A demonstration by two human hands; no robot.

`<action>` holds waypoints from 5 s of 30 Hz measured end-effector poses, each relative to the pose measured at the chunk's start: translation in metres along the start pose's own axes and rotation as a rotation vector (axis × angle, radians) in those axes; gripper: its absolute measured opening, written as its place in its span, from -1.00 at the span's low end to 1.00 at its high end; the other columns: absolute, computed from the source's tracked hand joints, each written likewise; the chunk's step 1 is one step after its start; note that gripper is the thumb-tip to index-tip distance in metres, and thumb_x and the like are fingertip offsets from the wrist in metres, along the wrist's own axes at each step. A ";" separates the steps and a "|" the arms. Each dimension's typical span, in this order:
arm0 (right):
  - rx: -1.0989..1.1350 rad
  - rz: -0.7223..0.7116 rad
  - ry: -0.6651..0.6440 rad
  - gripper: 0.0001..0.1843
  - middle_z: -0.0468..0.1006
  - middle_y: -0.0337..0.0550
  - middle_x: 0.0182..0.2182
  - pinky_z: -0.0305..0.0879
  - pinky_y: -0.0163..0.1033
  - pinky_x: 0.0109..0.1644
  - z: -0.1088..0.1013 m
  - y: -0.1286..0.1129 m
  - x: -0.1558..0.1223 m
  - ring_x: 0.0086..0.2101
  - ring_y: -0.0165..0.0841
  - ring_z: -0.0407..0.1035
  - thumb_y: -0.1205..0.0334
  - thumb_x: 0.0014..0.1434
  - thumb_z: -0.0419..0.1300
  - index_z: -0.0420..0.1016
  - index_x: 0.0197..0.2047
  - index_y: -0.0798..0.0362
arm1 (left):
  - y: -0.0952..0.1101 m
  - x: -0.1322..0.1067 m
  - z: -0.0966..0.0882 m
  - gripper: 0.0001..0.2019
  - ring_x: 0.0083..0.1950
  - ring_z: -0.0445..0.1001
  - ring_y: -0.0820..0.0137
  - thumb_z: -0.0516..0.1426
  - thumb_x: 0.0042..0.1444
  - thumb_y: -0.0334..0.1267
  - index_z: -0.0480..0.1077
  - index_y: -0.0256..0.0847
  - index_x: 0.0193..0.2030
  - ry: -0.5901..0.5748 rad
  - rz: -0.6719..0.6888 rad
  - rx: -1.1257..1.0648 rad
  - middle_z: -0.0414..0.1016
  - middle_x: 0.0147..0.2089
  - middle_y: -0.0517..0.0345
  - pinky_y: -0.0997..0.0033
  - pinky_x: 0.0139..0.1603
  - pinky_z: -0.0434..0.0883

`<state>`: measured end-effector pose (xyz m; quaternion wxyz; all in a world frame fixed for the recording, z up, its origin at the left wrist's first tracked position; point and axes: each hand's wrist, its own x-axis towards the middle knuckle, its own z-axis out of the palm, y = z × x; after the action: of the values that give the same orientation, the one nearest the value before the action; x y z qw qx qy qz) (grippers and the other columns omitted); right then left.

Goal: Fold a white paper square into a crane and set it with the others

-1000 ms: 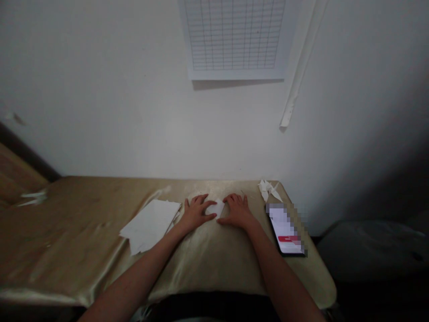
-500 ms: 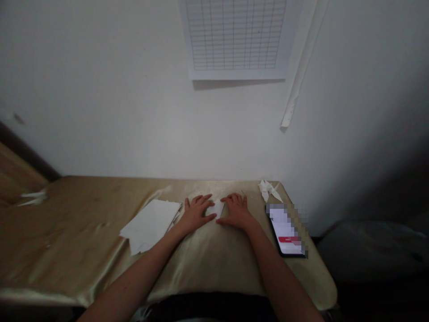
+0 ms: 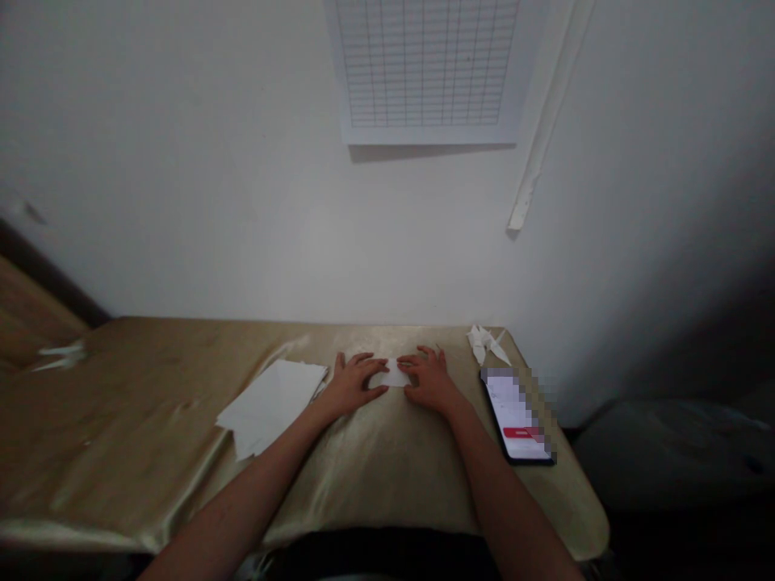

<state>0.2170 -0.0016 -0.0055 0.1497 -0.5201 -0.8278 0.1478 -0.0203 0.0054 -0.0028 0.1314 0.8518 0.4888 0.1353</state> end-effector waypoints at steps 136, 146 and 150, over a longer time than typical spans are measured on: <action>-0.090 0.208 0.272 -0.79 0.49 -0.05 -0.05 0.10 -0.05 0.16 0.028 -0.007 0.014 -0.01 -0.16 0.29 0.07 0.30 0.21 0.63 -0.10 -0.11 | 0.014 0.008 0.013 -0.84 0.25 0.35 0.11 0.20 0.29 -0.09 0.61 0.16 -0.07 0.222 0.006 0.095 0.59 0.09 0.19 -0.56 0.38 -0.30; -0.058 0.236 0.254 -0.79 0.48 -0.07 -0.03 0.07 -0.07 0.18 0.028 -0.007 0.013 0.02 -0.18 0.27 0.06 0.30 0.21 0.63 -0.08 -0.12 | 0.015 0.010 0.013 -0.82 0.24 0.36 0.13 0.21 0.28 -0.08 0.58 0.19 -0.02 0.218 -0.020 0.094 0.58 0.11 0.23 -0.49 0.40 -0.21; -0.029 0.230 0.251 -0.73 0.48 -0.06 -0.02 0.05 -0.05 0.22 0.026 -0.008 0.012 0.04 -0.16 0.27 -0.04 0.26 0.26 0.63 -0.08 -0.11 | 0.018 0.010 0.011 -0.81 0.27 0.32 0.11 0.20 0.28 -0.05 0.58 0.16 -0.02 0.201 -0.034 0.086 0.56 0.13 0.21 -0.45 0.41 -0.17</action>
<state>0.1951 0.0037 -0.0250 0.2266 -0.6276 -0.7398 0.0860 0.0030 0.0046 -0.0058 0.0473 0.8305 0.5191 0.1965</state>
